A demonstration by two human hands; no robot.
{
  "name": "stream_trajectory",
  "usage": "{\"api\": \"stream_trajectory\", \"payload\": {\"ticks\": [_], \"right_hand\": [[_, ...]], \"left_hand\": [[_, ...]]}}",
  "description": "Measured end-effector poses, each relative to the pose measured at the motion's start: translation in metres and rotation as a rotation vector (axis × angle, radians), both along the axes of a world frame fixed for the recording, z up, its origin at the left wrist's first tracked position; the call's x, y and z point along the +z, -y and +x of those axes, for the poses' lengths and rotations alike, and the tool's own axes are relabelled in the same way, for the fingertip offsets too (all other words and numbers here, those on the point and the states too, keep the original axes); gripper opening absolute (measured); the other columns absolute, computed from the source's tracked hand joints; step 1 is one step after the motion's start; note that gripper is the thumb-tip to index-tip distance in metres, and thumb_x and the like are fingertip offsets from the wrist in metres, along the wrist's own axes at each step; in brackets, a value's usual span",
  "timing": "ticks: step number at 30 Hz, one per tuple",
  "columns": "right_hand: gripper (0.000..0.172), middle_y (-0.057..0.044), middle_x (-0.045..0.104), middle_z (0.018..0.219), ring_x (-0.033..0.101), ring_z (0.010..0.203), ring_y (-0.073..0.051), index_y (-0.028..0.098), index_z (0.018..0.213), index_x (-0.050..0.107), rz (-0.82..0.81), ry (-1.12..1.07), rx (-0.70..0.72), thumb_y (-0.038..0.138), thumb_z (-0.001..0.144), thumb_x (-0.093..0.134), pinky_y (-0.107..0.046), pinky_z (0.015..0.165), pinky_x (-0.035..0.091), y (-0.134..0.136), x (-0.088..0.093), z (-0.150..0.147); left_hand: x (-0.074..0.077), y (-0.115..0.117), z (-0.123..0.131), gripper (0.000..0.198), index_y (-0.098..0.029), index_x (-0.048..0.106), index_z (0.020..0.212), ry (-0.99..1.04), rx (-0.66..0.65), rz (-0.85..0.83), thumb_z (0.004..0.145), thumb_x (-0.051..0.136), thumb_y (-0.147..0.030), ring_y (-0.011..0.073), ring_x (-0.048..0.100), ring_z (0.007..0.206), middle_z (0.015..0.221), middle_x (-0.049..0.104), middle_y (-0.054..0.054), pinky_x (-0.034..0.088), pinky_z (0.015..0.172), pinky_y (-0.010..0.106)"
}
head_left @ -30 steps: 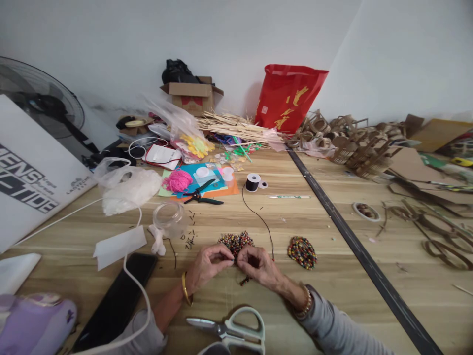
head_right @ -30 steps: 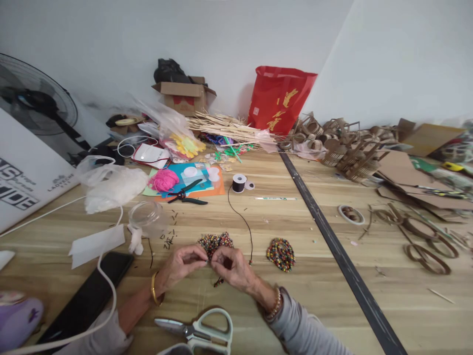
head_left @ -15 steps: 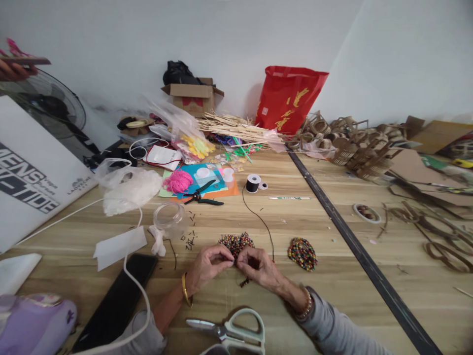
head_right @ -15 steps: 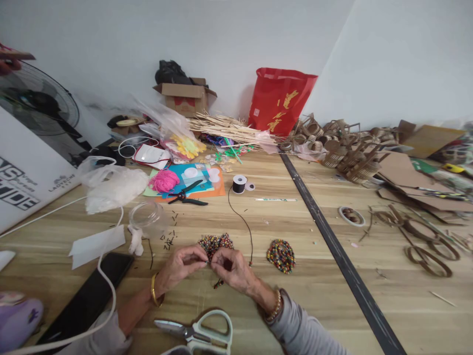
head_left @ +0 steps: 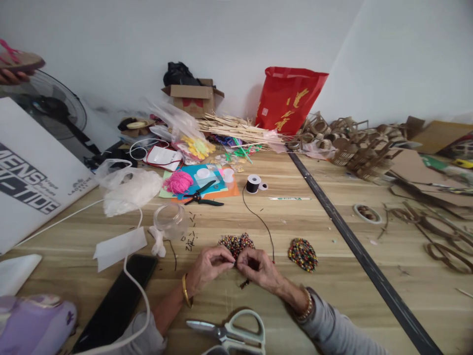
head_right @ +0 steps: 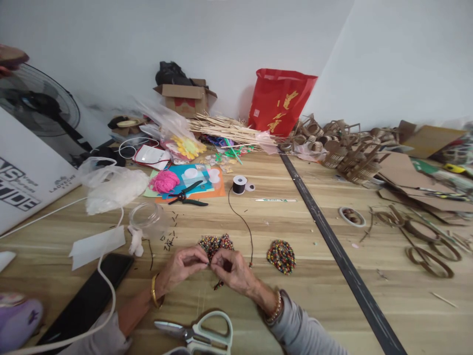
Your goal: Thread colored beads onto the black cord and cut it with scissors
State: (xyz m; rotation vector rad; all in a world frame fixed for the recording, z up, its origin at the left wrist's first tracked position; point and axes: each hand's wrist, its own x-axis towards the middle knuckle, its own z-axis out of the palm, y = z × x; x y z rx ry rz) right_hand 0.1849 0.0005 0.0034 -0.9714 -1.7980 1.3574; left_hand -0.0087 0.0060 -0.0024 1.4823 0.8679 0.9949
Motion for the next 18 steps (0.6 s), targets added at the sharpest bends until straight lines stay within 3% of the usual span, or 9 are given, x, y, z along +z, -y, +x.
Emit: {"api": "stream_trajectory", "payload": {"ticks": [9, 18], "right_hand": [[0.028, 0.004, 0.046, 0.057, 0.037, 0.05, -0.007, 0.013, 0.072, 0.058, -0.019, 0.017, -0.012, 0.04, 0.081, 0.061, -0.02, 0.045, 0.028, -0.0001, -0.0009, -0.0003], [0.029, 0.002, 0.05, 0.059, 0.042, 0.053, -0.009, 0.014, 0.074, 0.059, -0.015, -0.035, -0.02, 0.041, 0.082, 0.06, -0.021, 0.049, 0.033, -0.0007, -0.0034, -0.0014]], "left_hand": [[0.0038, 0.0018, 0.0041, 0.011, -0.014, 0.072, 0.07, -0.029, -0.012, -0.047, 0.068, 0.075, -0.024, 0.0162, 0.061, 0.07, 0.073, 0.067, 0.005, 0.049, 0.068, 0.026], [0.008, 0.0025, 0.0047, 0.017, -0.013, 0.07, 0.067, -0.026, 0.018, -0.149, 0.065, 0.077, -0.028, 0.0159, 0.061, 0.069, 0.07, 0.066, 0.003, 0.048, 0.068, 0.026]]}}
